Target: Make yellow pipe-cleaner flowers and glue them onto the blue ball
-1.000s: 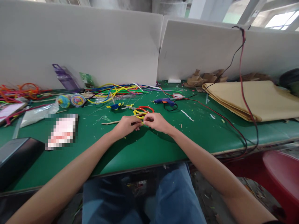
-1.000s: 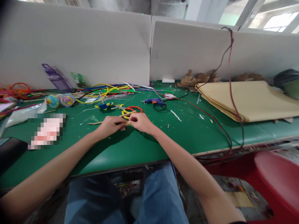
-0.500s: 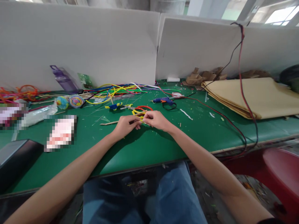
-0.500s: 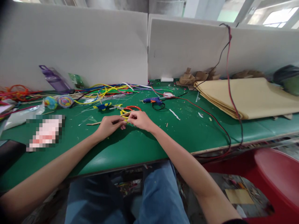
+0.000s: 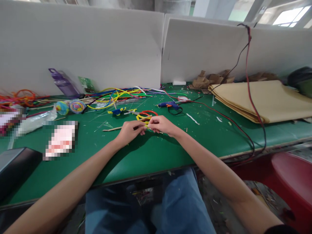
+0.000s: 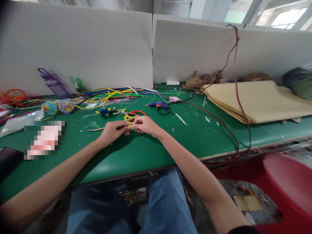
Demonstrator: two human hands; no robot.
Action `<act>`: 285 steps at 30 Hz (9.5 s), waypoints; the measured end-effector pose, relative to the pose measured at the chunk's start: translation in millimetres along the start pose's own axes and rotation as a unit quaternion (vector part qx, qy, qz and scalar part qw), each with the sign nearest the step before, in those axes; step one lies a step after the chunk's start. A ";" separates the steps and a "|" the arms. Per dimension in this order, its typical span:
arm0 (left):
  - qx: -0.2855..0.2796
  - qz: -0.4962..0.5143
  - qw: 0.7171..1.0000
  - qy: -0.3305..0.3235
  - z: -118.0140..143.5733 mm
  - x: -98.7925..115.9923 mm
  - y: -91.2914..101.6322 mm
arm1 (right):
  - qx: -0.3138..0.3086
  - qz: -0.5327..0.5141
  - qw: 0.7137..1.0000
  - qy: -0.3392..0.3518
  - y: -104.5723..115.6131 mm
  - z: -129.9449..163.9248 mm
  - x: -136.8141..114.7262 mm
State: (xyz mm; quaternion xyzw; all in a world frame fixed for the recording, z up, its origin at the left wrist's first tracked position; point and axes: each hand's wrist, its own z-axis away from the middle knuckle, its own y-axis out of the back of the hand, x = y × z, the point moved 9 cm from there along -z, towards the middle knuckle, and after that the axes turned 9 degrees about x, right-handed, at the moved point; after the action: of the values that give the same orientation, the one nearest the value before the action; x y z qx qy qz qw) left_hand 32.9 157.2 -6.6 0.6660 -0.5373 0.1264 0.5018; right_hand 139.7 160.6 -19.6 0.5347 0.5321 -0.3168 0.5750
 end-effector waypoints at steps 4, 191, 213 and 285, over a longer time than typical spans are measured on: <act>0.003 -0.018 1.000 -0.013 0.9 2.0 0.8 | 0.003 0.021 0.999 0.029 -0.9 -0.9 -0.9; -0.019 0.205 0.971 0.124 -0.5 -14.8 -5.4 | 0.134 0.176 0.930 0.293 3.2 16.6 -39.3; 0.050 0.086 0.993 0.056 -1.2 2.6 9.5 | 0.181 0.051 0.967 0.170 10.8 12.3 -26.4; 0.020 -0.124 0.987 -0.096 1.6 14.4 5.1 | 0.102 0.116 0.972 0.178 11.7 5.0 -20.5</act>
State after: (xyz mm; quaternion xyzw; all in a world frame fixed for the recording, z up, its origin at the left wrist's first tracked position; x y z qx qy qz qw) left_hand 33.7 147.9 5.6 0.7463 -0.4938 0.0093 0.4462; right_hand 147.2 154.2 2.5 0.6969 0.5249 -0.2001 0.4458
